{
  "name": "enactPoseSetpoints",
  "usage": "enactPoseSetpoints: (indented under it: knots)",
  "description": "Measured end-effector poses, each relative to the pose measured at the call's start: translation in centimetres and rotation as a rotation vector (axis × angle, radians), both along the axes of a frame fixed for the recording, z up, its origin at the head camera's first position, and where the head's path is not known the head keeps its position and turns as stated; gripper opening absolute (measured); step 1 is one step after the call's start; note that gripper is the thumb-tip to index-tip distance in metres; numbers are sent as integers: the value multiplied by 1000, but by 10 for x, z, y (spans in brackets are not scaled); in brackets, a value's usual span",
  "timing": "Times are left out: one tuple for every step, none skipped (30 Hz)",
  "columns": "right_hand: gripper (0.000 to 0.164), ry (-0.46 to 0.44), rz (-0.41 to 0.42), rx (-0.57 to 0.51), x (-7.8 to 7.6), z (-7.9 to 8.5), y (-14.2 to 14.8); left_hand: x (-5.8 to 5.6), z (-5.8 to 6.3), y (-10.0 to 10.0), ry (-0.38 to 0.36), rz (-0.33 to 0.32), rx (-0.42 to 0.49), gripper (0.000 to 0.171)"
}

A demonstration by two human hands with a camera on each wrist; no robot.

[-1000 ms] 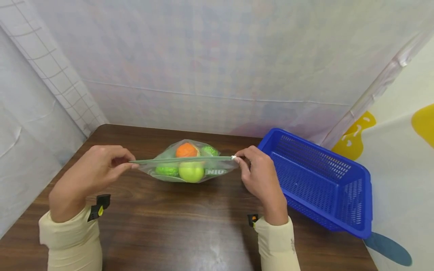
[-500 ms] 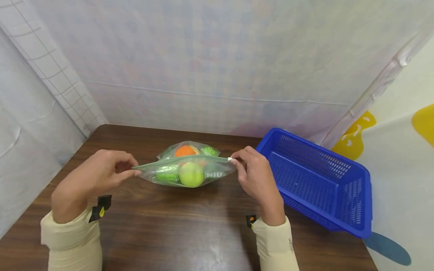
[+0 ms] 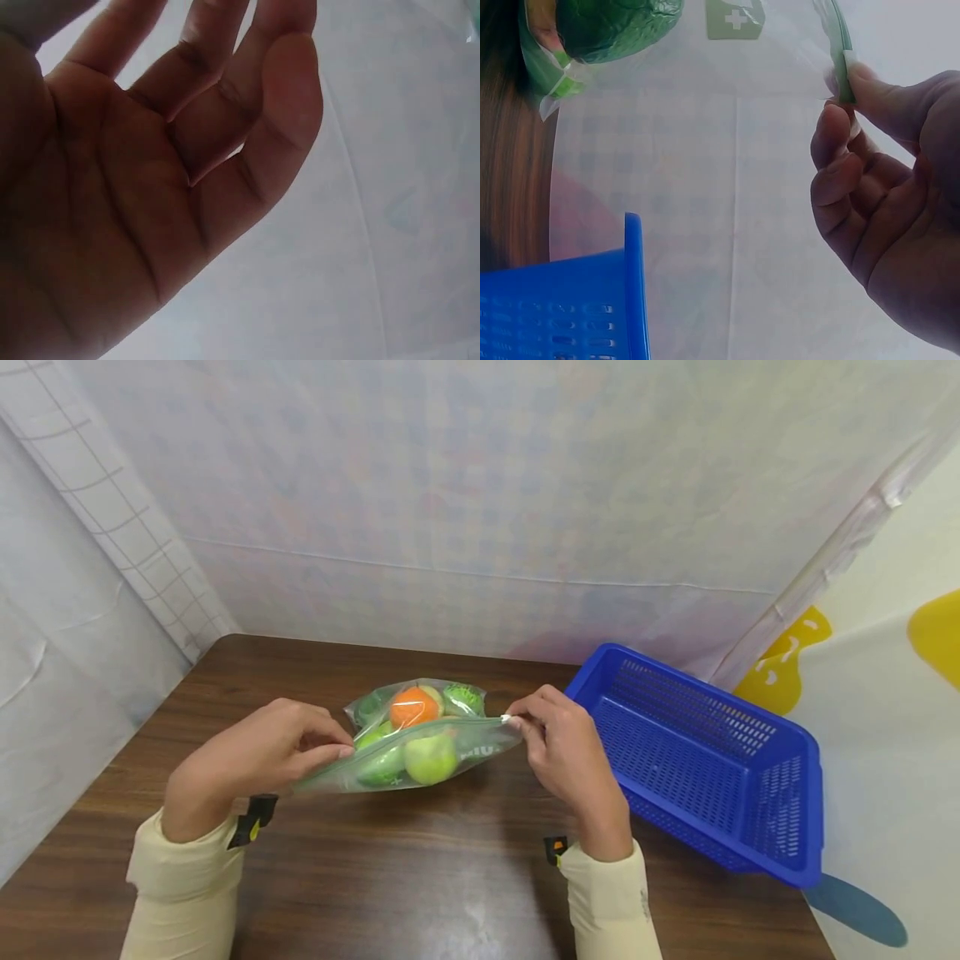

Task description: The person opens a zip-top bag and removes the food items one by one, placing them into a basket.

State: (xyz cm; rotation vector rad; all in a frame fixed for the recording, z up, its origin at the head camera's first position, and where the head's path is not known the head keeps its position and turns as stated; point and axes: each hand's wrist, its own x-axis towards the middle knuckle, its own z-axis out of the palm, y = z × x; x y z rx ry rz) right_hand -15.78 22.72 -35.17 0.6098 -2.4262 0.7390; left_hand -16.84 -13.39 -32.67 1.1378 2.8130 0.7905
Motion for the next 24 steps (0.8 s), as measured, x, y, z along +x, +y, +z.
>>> enactPoseSetpoints:
  knots:
    - [7, -2, 3, 3, 0, 0, 0, -1, -1, 2, 2, -12, -3, 10]
    - [7, -2, 6, 5, 0, 0, 0, -2, -2, 3, 0, -21, -6, 9]
    - [7, -2, 9, 7, 0, 0, 0, -2, -3, 4, 0, -28, -9, 9]
    - [7, -1, 12, 8, 0, 0, 0, -2, -4, 5, -1, -34, -9, 8]
    - [7, 0, 16, 8, 0, 1, 0, -3, -4, 6, -1, -39, -12, 8]
    - [7, 0, 18, 10, 0, 1, 0, -3, -5, 8, -7, -44, -12, 8]
    - [7, 1, 22, 12, 0, 1, 0, -3, -6, 10, -11, -48, -15, 8]
    - [7, 1, 27, 13, 0, 1, 0, -3, -6, 12, -12, -53, -18, 8]
    - [7, 0, 31, 13, 0, 1, 0, -3, -7, 14, -12, -57, -22, 8]
    - [7, 0, 36, 15, 0, 1, 0, -3, -8, 17, -10, -58, -28, 9]
    - [7, -2, 41, 15, 0, 1, 0, -4, -9, 19, -9, -59, -36, 9]
    - [7, -3, 46, 16, 1, 1, 0, -4, -10, 22, -14, -57, -43, 9]
    - [7, -5, 51, 17, 1, 1, 0, -4, -11, 24, -14, -54, -52, 8]
    - [7, -7, 54, 18, 1, 1, 0, -4, -12, 26, -18, -51, -59, 8]
    - [7, -9, 58, 18, 1, 1, 0, -5, -13, 28, -30, -47, -65, 9]
    - [7, -12, 61, 19, 1, 1, 0, -5, -14, 30, -39, -44, -69, 10]
    - [7, -15, 64, 19, 2, 1, 0, -5, -15, 32, -46, -41, -78, 13]
    - [8, -19, 66, 21, 2, 1, 0, -5, -17, 34, -52, -39, -85, 16]
    - [7, -26, 68, 22, 2, 1, 0, -6, -18, 36, -56, -44, -90, 20]
    - [7, -33, 71, 22, 3, 1, 0, -7, -19, 38, -58, -49, -95, 26]
    - [7, -42, 72, 24, 3, 1, 0, -8, -20, 40, -56, -58, -99, 30]
    - [7, -54, 72, 27, 4, 2, 0, -8, -22, 42, -50, -65, -102, 34]
    - [6, -68, 70, 32, 4, 2, -1, -9, -23, 43, -44, -73, -104, 37]
    - [6, -85, 68, 38, 5, 3, -1, -9, -24, 45, -45, -81, -100, 40]
